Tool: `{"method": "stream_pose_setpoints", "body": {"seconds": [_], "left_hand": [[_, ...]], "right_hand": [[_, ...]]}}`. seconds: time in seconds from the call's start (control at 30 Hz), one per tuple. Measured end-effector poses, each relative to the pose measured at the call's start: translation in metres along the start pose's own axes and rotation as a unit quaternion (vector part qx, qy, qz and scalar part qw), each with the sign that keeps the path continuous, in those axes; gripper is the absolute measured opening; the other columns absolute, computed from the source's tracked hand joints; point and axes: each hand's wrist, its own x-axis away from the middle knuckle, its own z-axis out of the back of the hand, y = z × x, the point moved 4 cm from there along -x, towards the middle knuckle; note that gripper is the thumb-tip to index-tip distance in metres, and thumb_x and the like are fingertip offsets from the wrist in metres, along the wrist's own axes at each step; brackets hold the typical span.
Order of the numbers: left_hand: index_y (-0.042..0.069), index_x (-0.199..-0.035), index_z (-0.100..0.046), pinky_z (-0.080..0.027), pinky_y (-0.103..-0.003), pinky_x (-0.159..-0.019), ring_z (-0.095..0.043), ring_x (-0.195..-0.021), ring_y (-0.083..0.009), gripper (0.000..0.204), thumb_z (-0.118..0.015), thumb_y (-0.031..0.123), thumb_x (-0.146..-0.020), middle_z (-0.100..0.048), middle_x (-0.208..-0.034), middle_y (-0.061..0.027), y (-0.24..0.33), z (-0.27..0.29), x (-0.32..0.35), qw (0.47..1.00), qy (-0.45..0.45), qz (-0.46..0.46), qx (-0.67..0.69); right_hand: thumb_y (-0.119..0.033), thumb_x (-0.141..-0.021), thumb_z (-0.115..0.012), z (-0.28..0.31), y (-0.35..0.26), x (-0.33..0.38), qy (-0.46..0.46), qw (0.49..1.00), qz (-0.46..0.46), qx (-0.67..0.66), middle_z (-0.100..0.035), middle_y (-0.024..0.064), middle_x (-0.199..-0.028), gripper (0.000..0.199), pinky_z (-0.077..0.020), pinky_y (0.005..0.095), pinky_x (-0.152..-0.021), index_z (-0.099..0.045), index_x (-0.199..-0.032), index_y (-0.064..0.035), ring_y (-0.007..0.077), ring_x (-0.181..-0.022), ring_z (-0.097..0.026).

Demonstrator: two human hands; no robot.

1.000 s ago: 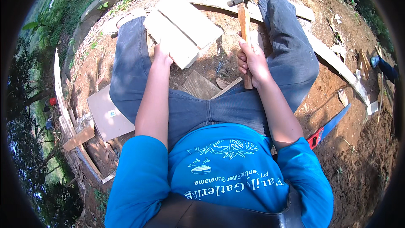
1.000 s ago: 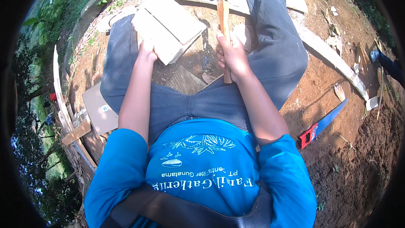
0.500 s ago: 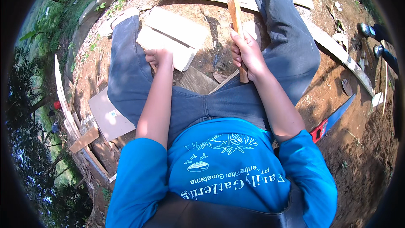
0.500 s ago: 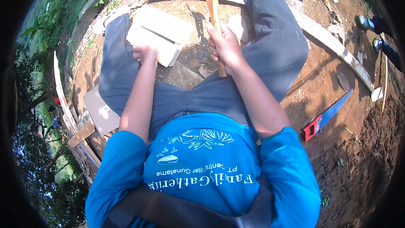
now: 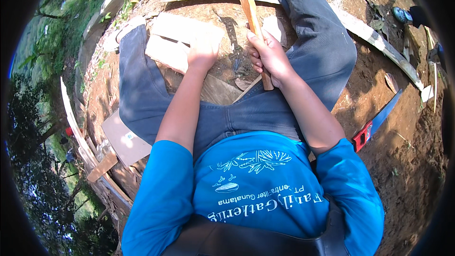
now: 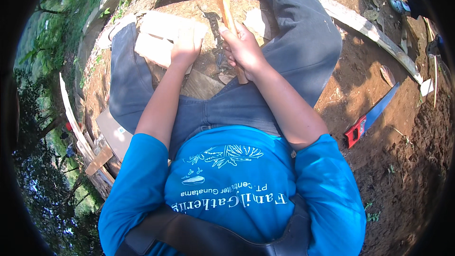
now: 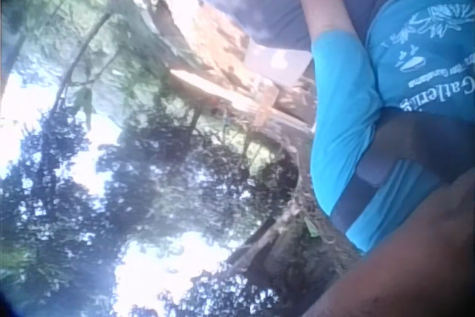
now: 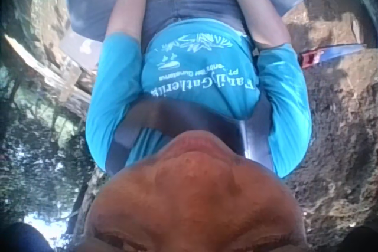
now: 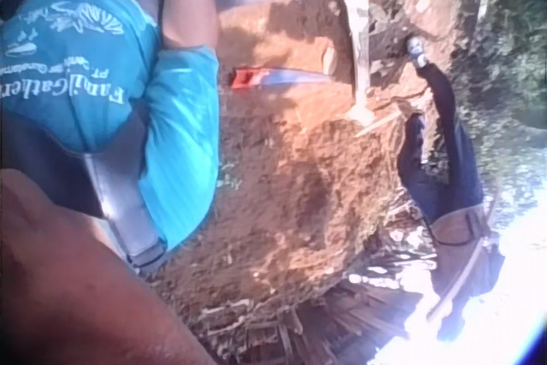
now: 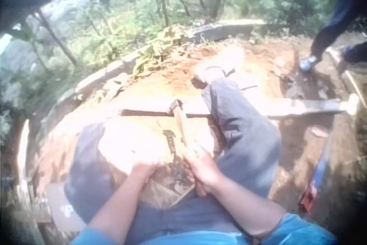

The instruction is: The person sits on the ground and uses a hammer to drive nails into a piece of wood. They repeatedly position the nail and strike it with the hammer, working on a single wooden plank placed between their legs.

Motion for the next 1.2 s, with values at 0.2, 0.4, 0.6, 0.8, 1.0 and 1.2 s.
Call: {"method": "stream_pose_setpoints", "body": {"seconds": [0.2,0.4,0.6,0.8,1.0,1.2], "left_hand": [[-0.005,-0.120,-0.064,-0.046,-0.055,-0.102,-0.057,-0.119,-0.0444,0.045,-0.068,0.021,-0.084,-0.058,-0.136,-0.0217,-0.002,-0.005,-0.001,0.999,-0.029,0.032,0.004],[-0.005,-0.130,-0.058,-0.042,-0.055,-0.106,-0.054,-0.123,-0.0441,0.050,-0.065,0.022,-0.088,-0.056,-0.138,-0.0190,-0.005,-0.012,0.003,0.985,-0.012,0.139,0.105],[0.007,-0.149,-0.044,-0.036,-0.054,-0.112,-0.043,-0.134,-0.0448,0.062,-0.058,0.033,-0.094,-0.048,-0.147,-0.0197,-0.006,-0.013,0.000,0.954,-0.104,0.232,0.159],[0.009,-0.150,-0.040,-0.030,-0.064,-0.110,-0.034,-0.140,-0.0441,0.080,-0.063,0.052,-0.086,-0.036,-0.155,-0.0168,-0.013,-0.008,0.009,0.929,-0.130,0.259,0.231],[-0.003,-0.136,-0.045,-0.036,-0.059,-0.104,-0.044,-0.130,-0.0397,0.103,-0.081,0.060,-0.063,-0.047,-0.136,-0.0218,-0.013,0.021,0.032,0.916,-0.061,0.387,0.091],[0.001,-0.135,-0.047,-0.036,-0.059,-0.103,-0.045,-0.128,-0.0382,0.097,-0.080,0.060,-0.066,-0.048,-0.134,-0.0189,-0.022,0.020,0.036,0.910,-0.037,0.399,0.108]], "right_hand": [[-0.028,-0.103,-0.057,0.001,0.000,-0.001,-0.008,1.000,0.009,-0.010,-0.042,-0.0042,-0.070,0.021,-0.0352,0.0205,-0.042,-0.049,-0.113,-0.0121,0.0022,-0.049,-0.036],[-0.027,-0.103,-0.057,0.000,0.001,0.002,-0.016,1.000,0.005,-0.017,-0.041,-0.0046,-0.070,0.019,-0.0350,0.0205,-0.042,-0.049,-0.113,-0.0122,0.0022,-0.049,-0.036],[-0.027,-0.103,-0.056,0.001,0.002,0.002,-0.005,1.000,0.005,-0.005,-0.042,-0.0042,-0.070,0.021,-0.0348,0.0204,-0.042,-0.049,-0.116,-0.0120,0.0023,-0.049,-0.036],[-0.027,-0.103,-0.057,-0.001,0.005,0.001,0.004,1.000,-0.006,0.003,-0.042,-0.0037,-0.071,0.023,-0.0344,0.0199,-0.042,-0.049,-0.118,-0.0114,0.0027,-0.047,-0.036],[-0.027,-0.103,-0.058,-0.002,0.009,-0.004,0.022,0.999,-0.019,0.015,-0.042,-0.0034,-0.069,0.019,-0.0347,0.0207,-0.042,-0.048,-0.108,-0.0115,0.0040,-0.048,-0.038],[-0.025,-0.098,-0.062,0.005,0.009,-0.021,0.050,0.975,0.025,0.214,-0.053,-0.0009,-0.075,0.029,-0.0417,0.0239,-0.047,-0.055,-0.120,-0.0073,0.0068,-0.052,-0.045]]}}
